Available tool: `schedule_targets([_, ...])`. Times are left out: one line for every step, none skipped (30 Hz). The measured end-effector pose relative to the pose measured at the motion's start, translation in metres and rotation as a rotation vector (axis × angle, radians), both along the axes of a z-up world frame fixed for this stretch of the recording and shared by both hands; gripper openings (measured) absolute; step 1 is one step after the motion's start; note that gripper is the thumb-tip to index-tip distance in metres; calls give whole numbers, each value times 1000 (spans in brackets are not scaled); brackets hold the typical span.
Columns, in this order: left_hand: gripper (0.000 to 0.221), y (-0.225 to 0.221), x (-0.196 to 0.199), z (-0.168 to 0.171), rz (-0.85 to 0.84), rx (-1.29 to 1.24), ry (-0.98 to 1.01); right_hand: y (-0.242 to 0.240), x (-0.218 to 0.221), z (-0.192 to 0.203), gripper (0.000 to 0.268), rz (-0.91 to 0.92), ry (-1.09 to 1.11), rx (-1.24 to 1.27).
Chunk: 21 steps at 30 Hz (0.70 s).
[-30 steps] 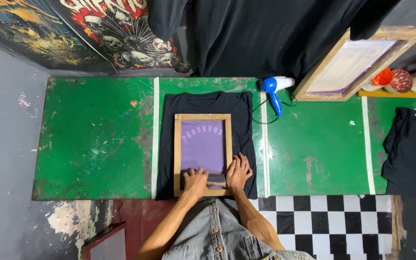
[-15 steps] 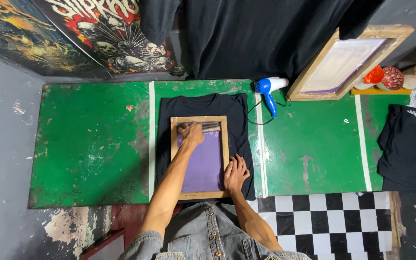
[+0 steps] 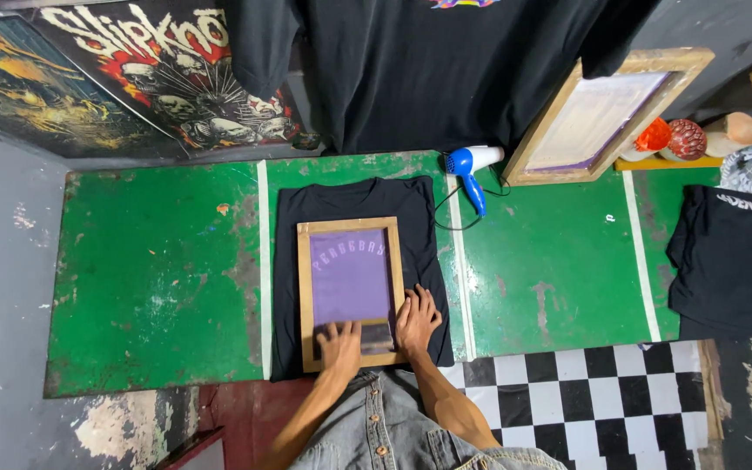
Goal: Applying ink to a t-shirt using a screen printing frame and squeegee, then drying it with a hairdryer.
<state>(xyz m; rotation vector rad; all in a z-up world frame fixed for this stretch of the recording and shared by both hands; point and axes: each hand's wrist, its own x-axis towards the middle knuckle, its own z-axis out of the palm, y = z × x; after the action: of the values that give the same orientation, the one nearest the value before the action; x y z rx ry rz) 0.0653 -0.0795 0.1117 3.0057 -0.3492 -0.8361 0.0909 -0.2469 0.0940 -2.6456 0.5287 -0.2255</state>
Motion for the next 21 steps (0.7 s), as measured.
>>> schedule_targets([69,1,-5,7,-2,0,-2,-2,-2,3,28,-2,-2,0])
schedule_targets([71,2,-8,14,27,-71,41,-3,-2,5,30,24,-6,29])
schedule_targets([74,3,-12,21,56,-143,84,-4,-2,8,33,50,-11,58])
schedule_targets([74,5,-10,22,53,-141,82,-3,-2,8,33,47,-12,60])
schedule_targets([69,8,-8,23,24,-142,31,-2,-2,9,33,46,-11,62])
schedule_targets([65,7,-6,24,-3,-147,-22,-4,-1,8,34,48,-11,60])
schedule_targets([65,6,1,30,-4,-148,-25,-4,-2,8,34,46,-14,59])
schedule_targets([62,6,8,37,38,-164,82,-4,-2,8,33,45,-29,56])
schedule_targets([59,5,15,44,80,-181,189,-3,-3,8,32,44,-45,53])
schedule_targets([59,8,23,26,80,-177,191,-2,-2,6,32,43,-42,57])
schedule_targets([48,12,31,8,85,-169,253,-1,-2,4,29,15,-27,24])
schedule_targets([40,13,42,-11,88,-164,310,-2,0,2,27,-14,-15,-13])
schedule_targets([40,18,51,-34,86,-164,308,0,-3,5,27,-15,-17,-13])
schedule_targets([38,20,65,-58,87,-132,332,0,-3,8,28,-17,-16,1])
schedule_targets([37,22,80,-81,87,-99,356,1,-2,12,28,-19,-14,15])
schedule_targets([37,16,103,-52,87,-101,353,-1,-1,11,28,-19,-17,13])
schedule_targets([36,11,125,-22,86,-74,306,-2,0,10,28,-9,-12,11])
schedule_targets([35,8,145,8,87,-44,261,-1,-2,9,28,2,-4,12])
schedule_targets([35,5,159,21,90,-44,262,0,-3,9,28,4,-3,13])
schedule_targets([38,2,174,34,128,-54,232,0,-2,9,28,-3,-20,10])
schedule_targets([41,-1,190,48,167,-64,203,0,-2,9,28,-10,-37,8])
